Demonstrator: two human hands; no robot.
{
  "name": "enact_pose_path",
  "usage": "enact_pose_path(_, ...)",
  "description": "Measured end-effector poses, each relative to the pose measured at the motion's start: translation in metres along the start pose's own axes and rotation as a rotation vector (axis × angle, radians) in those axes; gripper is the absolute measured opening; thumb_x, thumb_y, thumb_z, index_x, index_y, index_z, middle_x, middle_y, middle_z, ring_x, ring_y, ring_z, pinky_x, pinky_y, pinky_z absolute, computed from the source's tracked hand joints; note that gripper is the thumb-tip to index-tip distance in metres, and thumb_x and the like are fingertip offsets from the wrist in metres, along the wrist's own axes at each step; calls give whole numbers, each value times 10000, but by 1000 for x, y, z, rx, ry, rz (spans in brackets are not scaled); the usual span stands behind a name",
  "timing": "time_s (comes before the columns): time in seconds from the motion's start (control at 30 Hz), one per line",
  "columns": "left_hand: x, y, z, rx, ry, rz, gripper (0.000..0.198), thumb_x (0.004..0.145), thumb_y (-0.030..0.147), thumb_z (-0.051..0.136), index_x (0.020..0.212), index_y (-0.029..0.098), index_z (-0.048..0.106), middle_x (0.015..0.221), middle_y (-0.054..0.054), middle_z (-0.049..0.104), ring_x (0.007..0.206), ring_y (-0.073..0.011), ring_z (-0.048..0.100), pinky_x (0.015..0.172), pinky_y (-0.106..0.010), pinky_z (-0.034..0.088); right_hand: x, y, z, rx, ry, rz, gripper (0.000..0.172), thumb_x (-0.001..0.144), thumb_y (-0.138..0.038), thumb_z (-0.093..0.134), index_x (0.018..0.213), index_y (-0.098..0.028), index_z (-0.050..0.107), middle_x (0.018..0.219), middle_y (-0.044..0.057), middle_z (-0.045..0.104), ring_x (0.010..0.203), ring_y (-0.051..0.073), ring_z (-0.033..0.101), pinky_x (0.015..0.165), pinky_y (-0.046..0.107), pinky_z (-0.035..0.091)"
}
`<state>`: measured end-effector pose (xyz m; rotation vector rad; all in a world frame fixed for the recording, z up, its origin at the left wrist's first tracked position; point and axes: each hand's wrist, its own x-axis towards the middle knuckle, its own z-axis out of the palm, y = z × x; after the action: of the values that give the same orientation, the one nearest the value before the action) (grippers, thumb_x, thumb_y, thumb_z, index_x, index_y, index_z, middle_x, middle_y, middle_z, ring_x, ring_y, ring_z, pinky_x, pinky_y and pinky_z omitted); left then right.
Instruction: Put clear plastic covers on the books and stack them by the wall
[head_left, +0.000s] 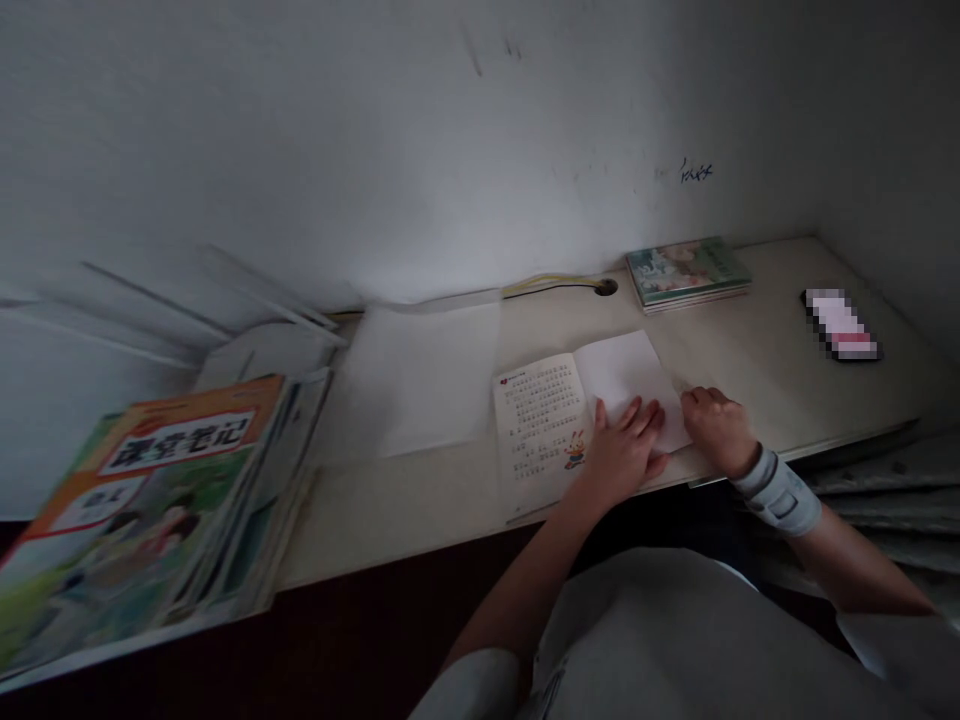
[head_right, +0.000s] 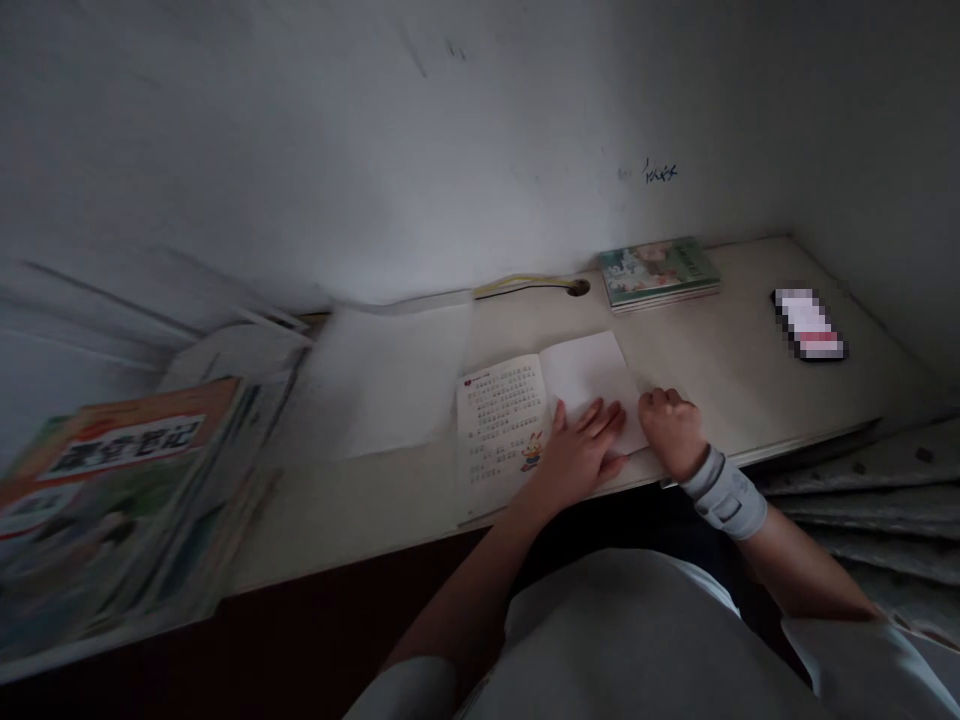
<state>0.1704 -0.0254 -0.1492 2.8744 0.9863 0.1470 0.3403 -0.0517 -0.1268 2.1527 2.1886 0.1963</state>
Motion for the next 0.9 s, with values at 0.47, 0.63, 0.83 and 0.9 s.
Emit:
enact_pose_path(0.47, 2, 3, 3, 23, 39, -15, 534, 925, 450, 340, 1385, 180, 369, 1449, -95, 397, 1363, -284, 293, 1063, -687, 126, 18, 5, 22, 118, 131, 10, 383, 876, -345, 517, 1167, -98, 529, 1234, 193, 554, 1131, 275, 484, 880, 359, 407)
enact_pose_path(0.63, 4, 4, 2, 28, 40, -12, 519, 924, 445, 343, 1378, 196, 390, 1455, -89, 388, 1370, -295, 279, 1067, -678, 147, 16, 6, 34, 145, 192, 45, 285, 911, -263, 437, 1123, -132, 575, 1136, 137, 609, 1023, 244, 522, 842, 343, 402)
enact_pose_path(0.83, 3, 4, 2, 9, 38, -11, 521, 927, 446, 327, 1376, 189, 394, 1455, -91, 388, 1364, -299, 289, 1066, -683, 144, 17, 7, 23, 54, 146, 18, 227, 901, -179, 406, 906, -144, 630, 963, 129, 618, 899, 232, 528, 726, 319, 395)
enact_pose_path(0.9, 4, 5, 3, 10, 47, -14, 521, 928, 439, 329, 1378, 183, 389, 1458, -90, 383, 1364, -297, 289, 1069, -681, 138, 16, 9, 20, 60, 131, -5, 220, 895, -172, 418, 867, -149, 635, 927, 118, 622, 874, 222, 535, 725, 309, 399)
